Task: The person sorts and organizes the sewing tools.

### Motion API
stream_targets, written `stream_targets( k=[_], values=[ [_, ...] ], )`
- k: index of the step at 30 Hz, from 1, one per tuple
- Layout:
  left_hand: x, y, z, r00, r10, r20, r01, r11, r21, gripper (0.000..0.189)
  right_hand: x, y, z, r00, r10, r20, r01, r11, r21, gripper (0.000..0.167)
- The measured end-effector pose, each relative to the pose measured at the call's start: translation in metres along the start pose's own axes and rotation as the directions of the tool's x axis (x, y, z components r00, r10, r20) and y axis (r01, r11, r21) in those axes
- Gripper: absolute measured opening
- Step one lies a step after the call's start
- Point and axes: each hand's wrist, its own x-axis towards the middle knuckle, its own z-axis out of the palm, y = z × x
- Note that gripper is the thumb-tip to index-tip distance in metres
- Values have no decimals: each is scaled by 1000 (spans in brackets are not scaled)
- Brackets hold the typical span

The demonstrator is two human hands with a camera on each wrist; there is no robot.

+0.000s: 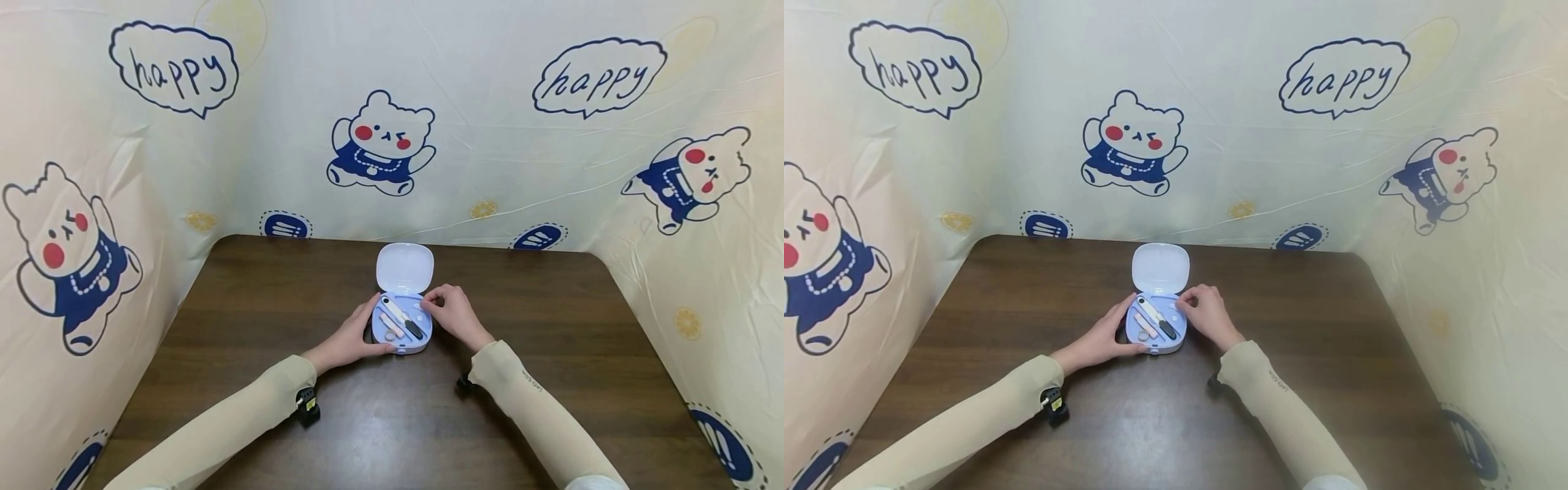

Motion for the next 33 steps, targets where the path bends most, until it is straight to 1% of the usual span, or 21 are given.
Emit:
stream_targets(
  k=[5,12,15,20,27,33],
  values=[
    [-1,1,0,1000,-5,4,5,1000,-8,117,-2,-4,6,1000,-2,-27,0,997,-79,6],
    [-1,0,0,1000,-4,2,4,1000,-3,117,-5,-11,10,996,-39,-75,26,986,-168,7],
    [-1,0,1,1000,-2,4,2,1000,-5,117,-6,-12,10,996,-52,-76,36,980,-194,8],
    [-2,1,0,1000,-5,3,5,1000,-15,117,-6,-15,10,996,-78,-49,63,966,-252,11],
    [-1,1,0,1000,-6,10,6,1000,-8,117,-6,-14,9,997,-70,-35,58,960,-273,11],
    [0,0,0,1000,-4,8,4,1000,-7,117,-5,-11,8,997,-67,-30,56,961,-270,10]
  ],
)
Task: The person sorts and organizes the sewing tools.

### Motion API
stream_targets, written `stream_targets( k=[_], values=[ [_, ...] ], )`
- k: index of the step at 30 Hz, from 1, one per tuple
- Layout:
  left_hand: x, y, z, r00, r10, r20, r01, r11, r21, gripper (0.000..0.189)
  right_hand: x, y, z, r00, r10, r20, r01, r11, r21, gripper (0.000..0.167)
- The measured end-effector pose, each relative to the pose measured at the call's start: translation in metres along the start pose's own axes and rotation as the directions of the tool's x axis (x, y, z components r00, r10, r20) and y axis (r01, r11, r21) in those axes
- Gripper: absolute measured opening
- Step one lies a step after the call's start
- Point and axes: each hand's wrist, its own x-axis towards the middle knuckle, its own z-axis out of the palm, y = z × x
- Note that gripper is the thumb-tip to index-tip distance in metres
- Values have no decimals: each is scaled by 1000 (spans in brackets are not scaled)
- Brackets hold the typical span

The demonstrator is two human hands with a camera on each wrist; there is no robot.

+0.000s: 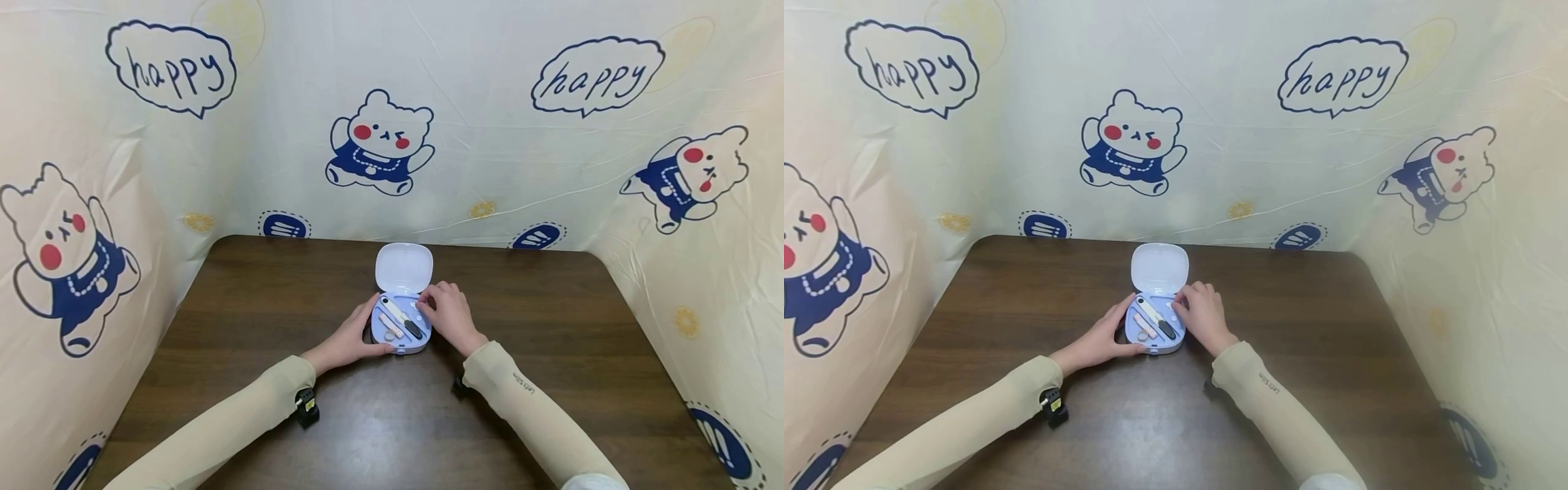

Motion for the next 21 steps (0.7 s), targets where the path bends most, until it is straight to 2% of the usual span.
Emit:
stream_targets(
  k=[5,9,13,21],
  values=[
    [0,0,-1,1000,2,-5,-2,1000,-3,117,2,3,0,1000,-1,-8,1,999,39,11],
    [-1,1,0,1000,-7,-8,7,1000,-3,117,3,9,1,997,-19,-80,28,992,119,11],
    [-1,1,0,1000,-10,-10,10,1000,-1,118,7,15,-2,987,-13,-161,49,975,218,12],
    [1,0,0,1000,1,-10,-1,1000,10,118,24,20,-20,972,27,-234,58,935,349,19]
  ],
)
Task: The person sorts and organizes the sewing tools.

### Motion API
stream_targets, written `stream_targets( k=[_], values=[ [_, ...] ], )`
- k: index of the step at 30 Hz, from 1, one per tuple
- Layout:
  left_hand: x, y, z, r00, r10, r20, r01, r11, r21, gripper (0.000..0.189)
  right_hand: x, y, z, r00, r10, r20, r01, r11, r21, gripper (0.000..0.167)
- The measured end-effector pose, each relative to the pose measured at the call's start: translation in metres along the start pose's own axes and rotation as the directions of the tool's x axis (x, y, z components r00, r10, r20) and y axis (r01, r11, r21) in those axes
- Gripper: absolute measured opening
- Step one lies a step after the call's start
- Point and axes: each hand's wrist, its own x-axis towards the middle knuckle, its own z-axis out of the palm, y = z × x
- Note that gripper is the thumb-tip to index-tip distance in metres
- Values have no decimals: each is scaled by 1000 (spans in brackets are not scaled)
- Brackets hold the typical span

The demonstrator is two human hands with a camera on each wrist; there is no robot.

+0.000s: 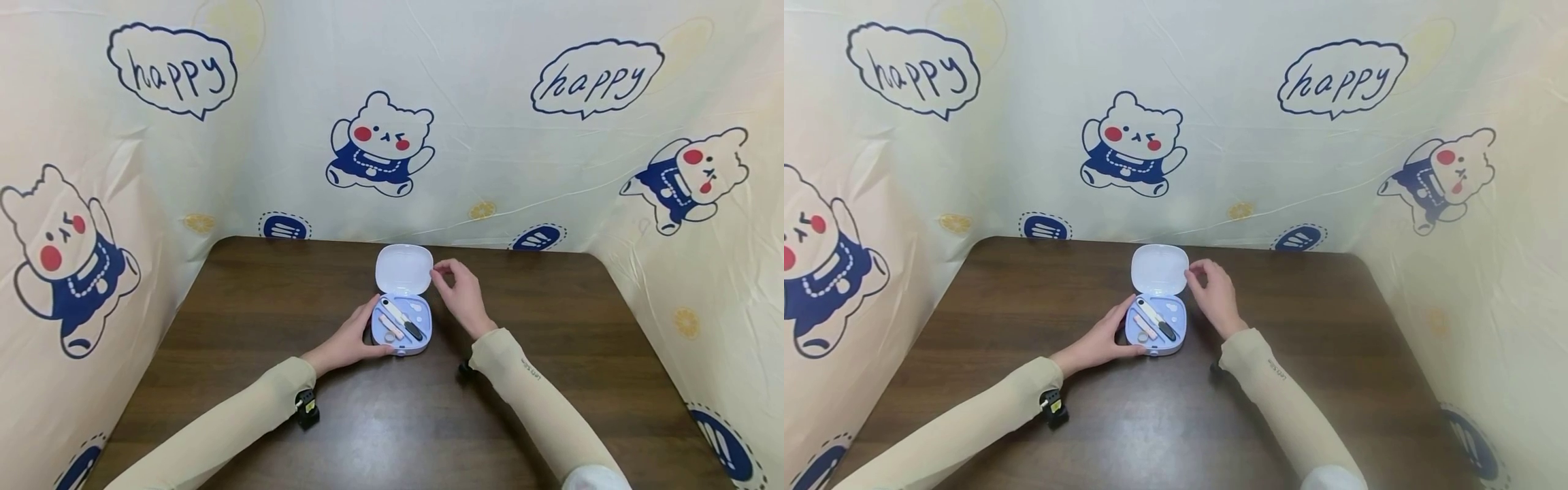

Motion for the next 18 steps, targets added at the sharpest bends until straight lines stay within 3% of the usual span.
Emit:
stream_targets(
  k=[6,18],
  values=[
    [0,0,0,1000,11,-3,-11,1000,10,118,19,-4,-7,999,5,-40,-3,999,47,27],
    [0,2,1,1000,20,-20,-20,1000,4,117,35,-12,-5,999,5,44,-8,998,59,32]
  ],
)
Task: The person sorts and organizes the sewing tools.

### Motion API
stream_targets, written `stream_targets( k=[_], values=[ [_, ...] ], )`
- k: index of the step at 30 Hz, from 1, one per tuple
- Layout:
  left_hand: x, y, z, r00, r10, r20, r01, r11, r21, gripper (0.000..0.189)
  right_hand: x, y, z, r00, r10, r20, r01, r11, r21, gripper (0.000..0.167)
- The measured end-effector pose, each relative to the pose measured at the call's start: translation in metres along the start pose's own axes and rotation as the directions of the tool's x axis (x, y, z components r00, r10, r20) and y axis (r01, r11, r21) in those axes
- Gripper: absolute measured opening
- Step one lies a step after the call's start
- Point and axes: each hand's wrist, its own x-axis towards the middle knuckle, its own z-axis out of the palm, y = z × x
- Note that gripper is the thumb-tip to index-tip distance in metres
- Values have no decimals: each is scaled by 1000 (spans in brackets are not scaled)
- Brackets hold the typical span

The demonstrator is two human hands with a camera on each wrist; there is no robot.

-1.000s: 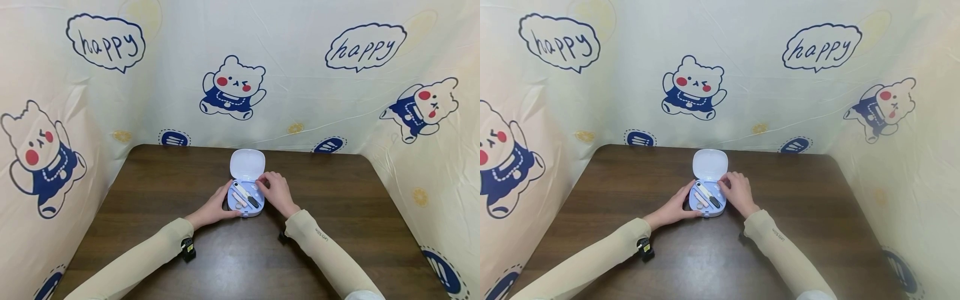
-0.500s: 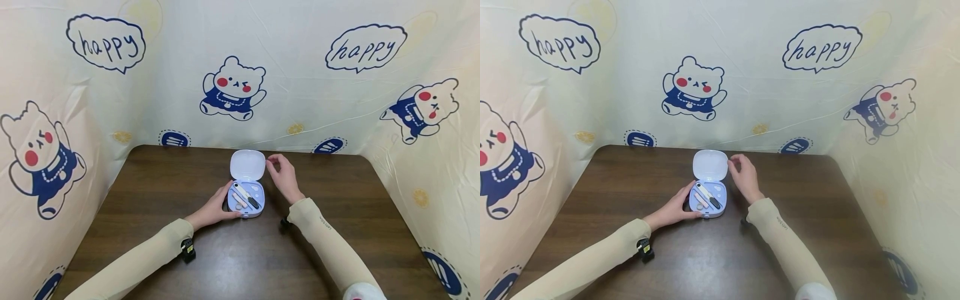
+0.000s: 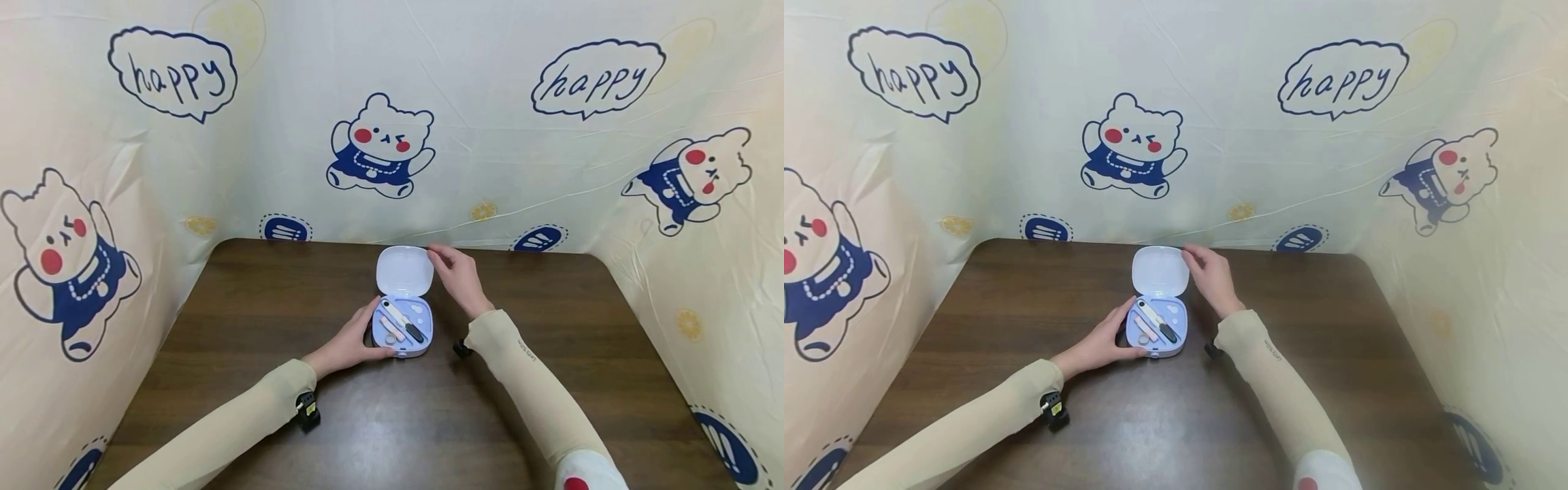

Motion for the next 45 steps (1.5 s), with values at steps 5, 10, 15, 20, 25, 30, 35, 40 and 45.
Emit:
stream_targets(
  k=[5,10,15,20,25,30,35,40,45],
  values=[
    [-1,2,0,1000,-5,5,5,1000,-5,117,-1,-1,2,1000,3,-17,-3,1000,-8,31],
    [-1,2,1,1000,-5,2,5,1000,-8,117,-4,-3,1,999,8,-44,-8,1000,10,29],
    [-1,1,1,1000,-4,0,4,1000,-10,117,-7,-6,0,999,9,-47,-7,999,39,28],
    [0,0,0,1000,-4,-1,4,1000,-13,117,-9,-9,0,998,14,-59,-10,998,54,25],
    [2,-2,1,1000,-4,4,4,1000,-16,119,-11,-10,-1,998,13,-64,-10,999,46,21],
    [2,-5,1,1000,7,2,-7,1000,-22,119,-16,-12,-4,999,11,-37,-9,998,56,19],
    [2,-4,1,1000,9,0,-9,1000,-17,119,-22,-14,-7,1000,-1,-7,2,997,72,18],
    [2,-3,0,1000,12,3,-12,1000,-16,118,-28,-13,-10,1000,-26,15,25,997,70,20],
    [0,-3,0,1000,19,-3,-19,999,-26,118,-37,-13,-12,998,-53,39,50,995,84,20]
  ],
)
